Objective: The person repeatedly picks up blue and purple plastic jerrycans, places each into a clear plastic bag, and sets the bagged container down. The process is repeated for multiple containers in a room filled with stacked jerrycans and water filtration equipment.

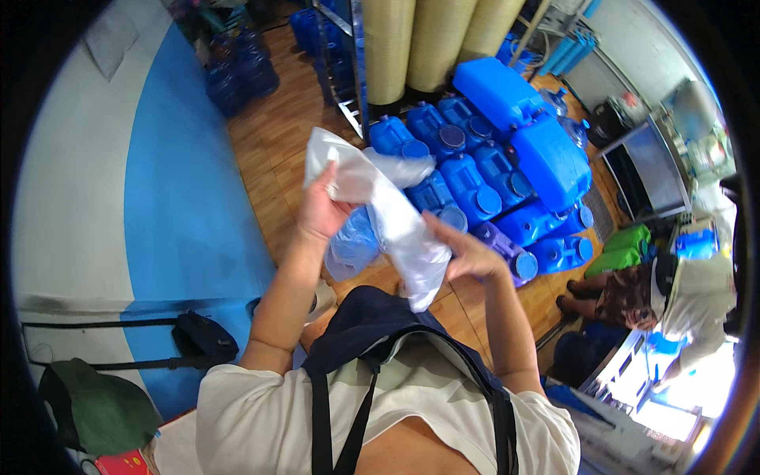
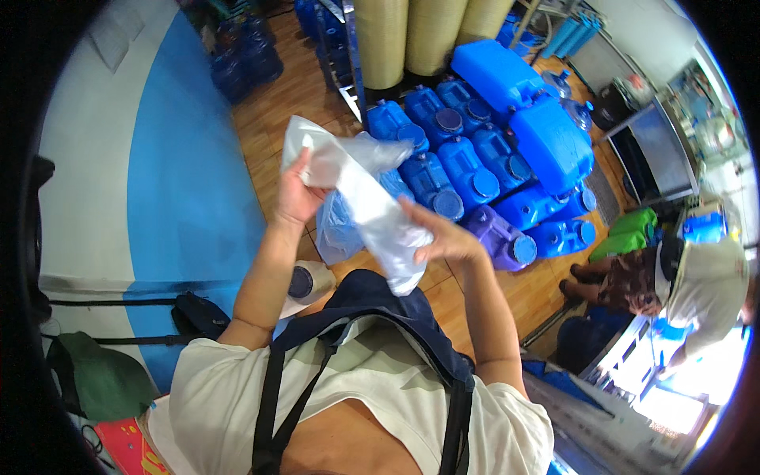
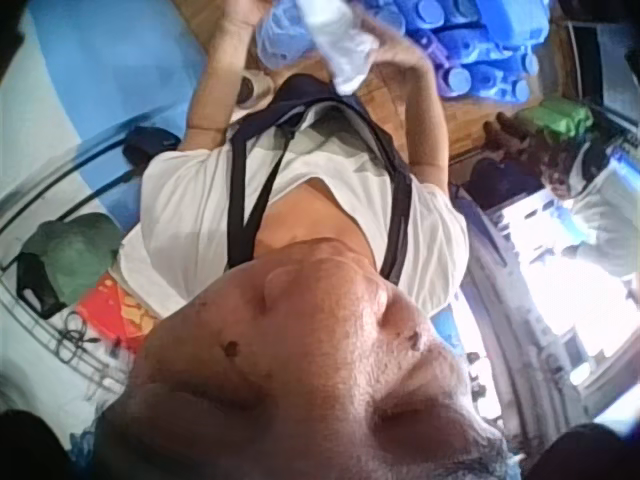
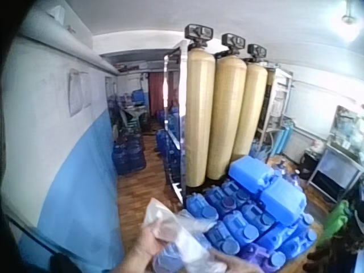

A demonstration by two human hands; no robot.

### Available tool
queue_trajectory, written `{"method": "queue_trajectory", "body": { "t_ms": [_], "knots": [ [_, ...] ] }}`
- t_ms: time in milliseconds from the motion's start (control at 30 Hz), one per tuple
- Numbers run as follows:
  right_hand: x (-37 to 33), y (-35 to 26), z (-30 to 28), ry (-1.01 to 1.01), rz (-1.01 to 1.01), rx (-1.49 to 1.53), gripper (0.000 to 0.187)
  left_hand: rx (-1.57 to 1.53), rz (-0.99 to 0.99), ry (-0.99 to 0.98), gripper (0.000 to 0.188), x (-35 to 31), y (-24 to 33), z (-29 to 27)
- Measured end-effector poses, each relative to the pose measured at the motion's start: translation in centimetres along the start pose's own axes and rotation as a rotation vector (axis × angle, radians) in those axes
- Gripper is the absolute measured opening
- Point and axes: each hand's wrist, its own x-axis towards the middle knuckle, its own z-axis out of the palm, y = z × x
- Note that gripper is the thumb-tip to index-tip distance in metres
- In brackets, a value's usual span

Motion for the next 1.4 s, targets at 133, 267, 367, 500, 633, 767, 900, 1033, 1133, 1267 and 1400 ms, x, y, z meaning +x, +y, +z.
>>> {"method": "queue_trajectory", "body": {
  "t_ms": [133,267,367,500,633,767,900,1033,1133,1267,1400],
  "knots": [
    [1.7,3.3,2.4,-0.265,0.378,0.232,0.044,-0.185,0.170,0.241,0.035,4.3,4.3,-4.7],
    [5.0,4.1,2.4,0.077,0.221,0.500,0.078,-0.311,0.204,0.361,0.034,6.1,4.4,-5.5],
    [9.6,3.7,2.2,0.277,-0.057,0.229,0.104,-0.322,-0.003,0.344,0.020,6.8,1.5,-4.1],
    [14.8,6.0,-0.2,0.147,-0.164,-0.192,0.101,-0.237,-0.078,0.221,0.020,5.4,0.6,2.1],
    [15.5,7.7,-1.6,-0.263,0.048,0.012,0.050,-0.294,0.092,0.144,0.034,5.5,5.6,1.8],
    [15.3,2.8,-3.6,-0.301,0.227,0.727,0.043,-0.480,0.259,0.126,0.062,6.2,9.2,-1.0],
    [19.1,-2.1,-4.9,0.054,-0.070,0.917,0.048,-0.212,-0.022,0.103,0.060,8.0,8.1,-6.3],
    [25.9,-3.0,-7.7,0.453,-0.023,0.753,0.019,0.557,-0.126,0.138,0.034,9.5,9.7,-6.3],
    [32.6,-2.9,-5.2,0.771,-0.005,0.339,0.020,0.684,0.431,0.245,0.043,10.3,12.3,-4.9],
    [42.1,-2.4,0.5,0.911,0.121,0.105,0.035,1.329,0.649,-0.016,0.065,12.3,17.9,-5.8],
    [48.9,-0.1,3.4,0.625,0.265,0.026,0.032,1.425,0.433,0.024,0.037,16.3,21.6,-13.4]
  ]
}}
